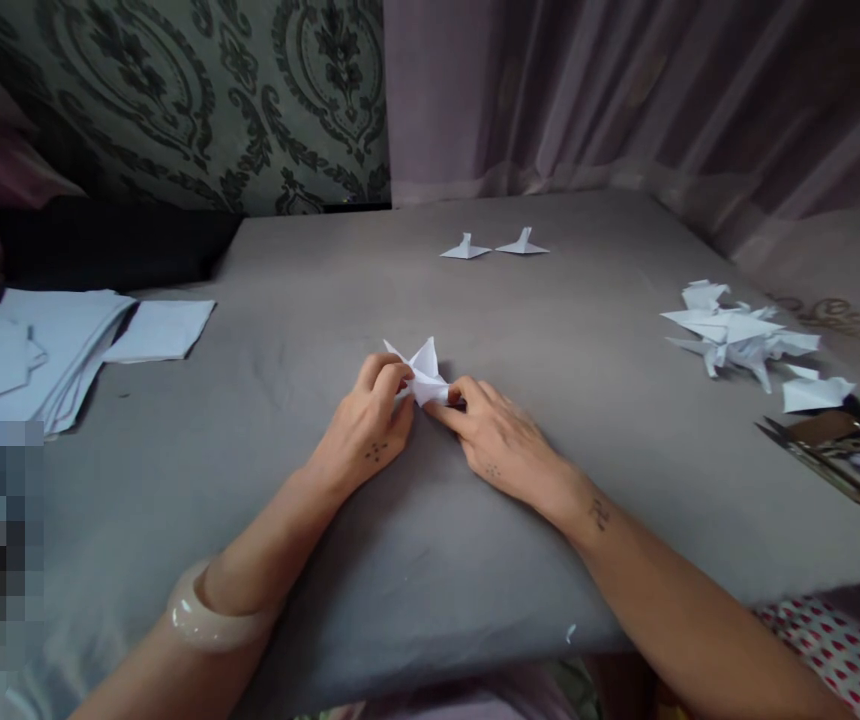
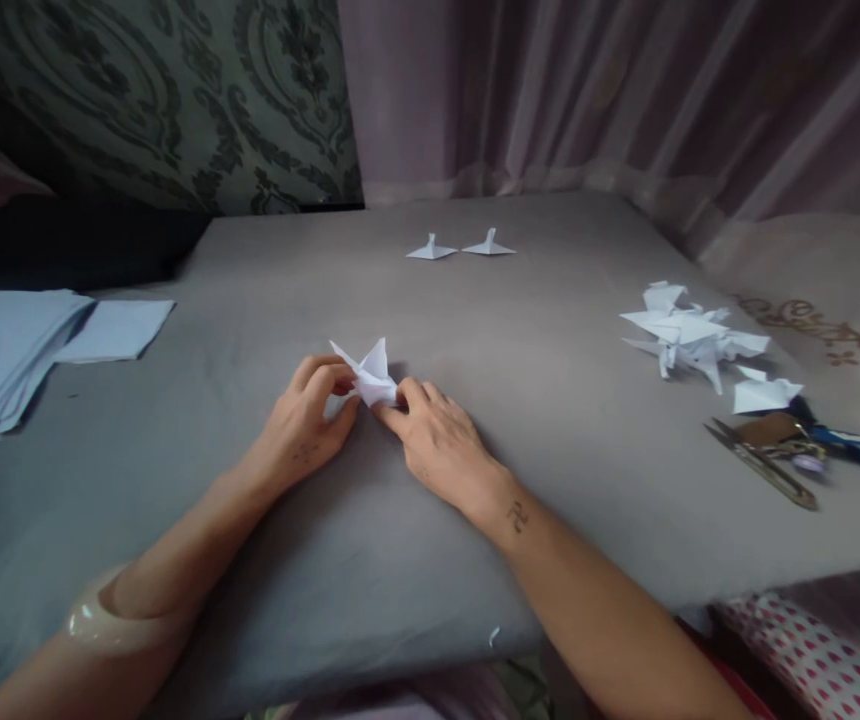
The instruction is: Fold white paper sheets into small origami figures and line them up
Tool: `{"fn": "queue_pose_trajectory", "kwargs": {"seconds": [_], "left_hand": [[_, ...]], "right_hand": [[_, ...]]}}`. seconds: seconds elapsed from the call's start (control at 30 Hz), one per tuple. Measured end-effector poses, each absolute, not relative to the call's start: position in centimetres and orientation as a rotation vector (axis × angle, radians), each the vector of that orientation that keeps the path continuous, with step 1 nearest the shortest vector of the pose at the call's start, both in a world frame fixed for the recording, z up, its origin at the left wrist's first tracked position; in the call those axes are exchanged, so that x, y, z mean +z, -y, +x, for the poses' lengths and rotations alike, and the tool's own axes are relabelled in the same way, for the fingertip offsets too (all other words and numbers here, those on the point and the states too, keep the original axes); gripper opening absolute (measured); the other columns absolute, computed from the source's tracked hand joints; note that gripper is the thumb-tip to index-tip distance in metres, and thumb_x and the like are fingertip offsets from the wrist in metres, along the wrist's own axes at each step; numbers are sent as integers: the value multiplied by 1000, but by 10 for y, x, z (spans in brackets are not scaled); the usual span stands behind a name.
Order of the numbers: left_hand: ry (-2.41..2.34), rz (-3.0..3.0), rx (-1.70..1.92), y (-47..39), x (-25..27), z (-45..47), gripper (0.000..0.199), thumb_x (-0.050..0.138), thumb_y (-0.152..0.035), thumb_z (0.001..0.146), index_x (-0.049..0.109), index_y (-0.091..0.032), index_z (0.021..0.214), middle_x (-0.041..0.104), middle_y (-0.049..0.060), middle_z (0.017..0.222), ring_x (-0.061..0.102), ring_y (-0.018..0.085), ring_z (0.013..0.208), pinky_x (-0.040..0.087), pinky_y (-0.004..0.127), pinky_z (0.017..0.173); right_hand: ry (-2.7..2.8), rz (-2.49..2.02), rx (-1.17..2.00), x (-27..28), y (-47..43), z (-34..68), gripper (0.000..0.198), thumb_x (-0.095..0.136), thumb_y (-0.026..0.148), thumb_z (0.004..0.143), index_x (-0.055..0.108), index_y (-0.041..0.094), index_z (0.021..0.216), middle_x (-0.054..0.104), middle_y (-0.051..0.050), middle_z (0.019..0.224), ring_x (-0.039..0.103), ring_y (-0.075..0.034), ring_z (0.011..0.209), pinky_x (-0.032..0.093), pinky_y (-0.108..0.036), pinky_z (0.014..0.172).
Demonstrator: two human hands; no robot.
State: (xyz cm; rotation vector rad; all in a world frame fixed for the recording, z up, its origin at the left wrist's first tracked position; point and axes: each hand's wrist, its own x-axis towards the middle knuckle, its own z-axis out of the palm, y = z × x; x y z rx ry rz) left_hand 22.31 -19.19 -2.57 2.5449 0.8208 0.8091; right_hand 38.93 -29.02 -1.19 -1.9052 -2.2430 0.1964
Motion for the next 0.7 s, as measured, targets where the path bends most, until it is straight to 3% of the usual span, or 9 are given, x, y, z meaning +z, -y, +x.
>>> {"fn": "queue_pose_trajectory", "kwargs": {"seconds": [0.13, 0.37, 0.7], "left_hand": [[-779, 2568, 751, 194, -28, 223, 13, 44, -16, 89, 51, -18, 101, 50, 9, 111, 59, 14, 86, 54, 30, 76], [-577, 2673, 654, 193, -33, 224, 21, 40, -15, 93, 57, -17, 105, 60, 10, 107, 59, 18, 97, 51, 34, 87], [-447, 2812, 506, 192, -28, 222, 24, 40, -9, 90, 62, -13, 100, 63, 11, 104, 55, 21, 98, 50, 36, 88]], "right_hand": [[2247, -1879, 241, -8, 292, 391, 42, 41, 8, 89, 56, 28, 123, 52, -7, 107, 47, -19, 91, 41, -31, 77], [2242, -1851, 308, 0, 296, 392, 43, 42, 6, 87, 59, 26, 121, 54, -7, 103, 49, -19, 92, 43, -33, 81], [1930, -1672, 749, 2, 289, 421, 38, 40, 6, 83, 71, 23, 97, 64, -2, 114, 60, -14, 98, 44, -26, 89]]}}
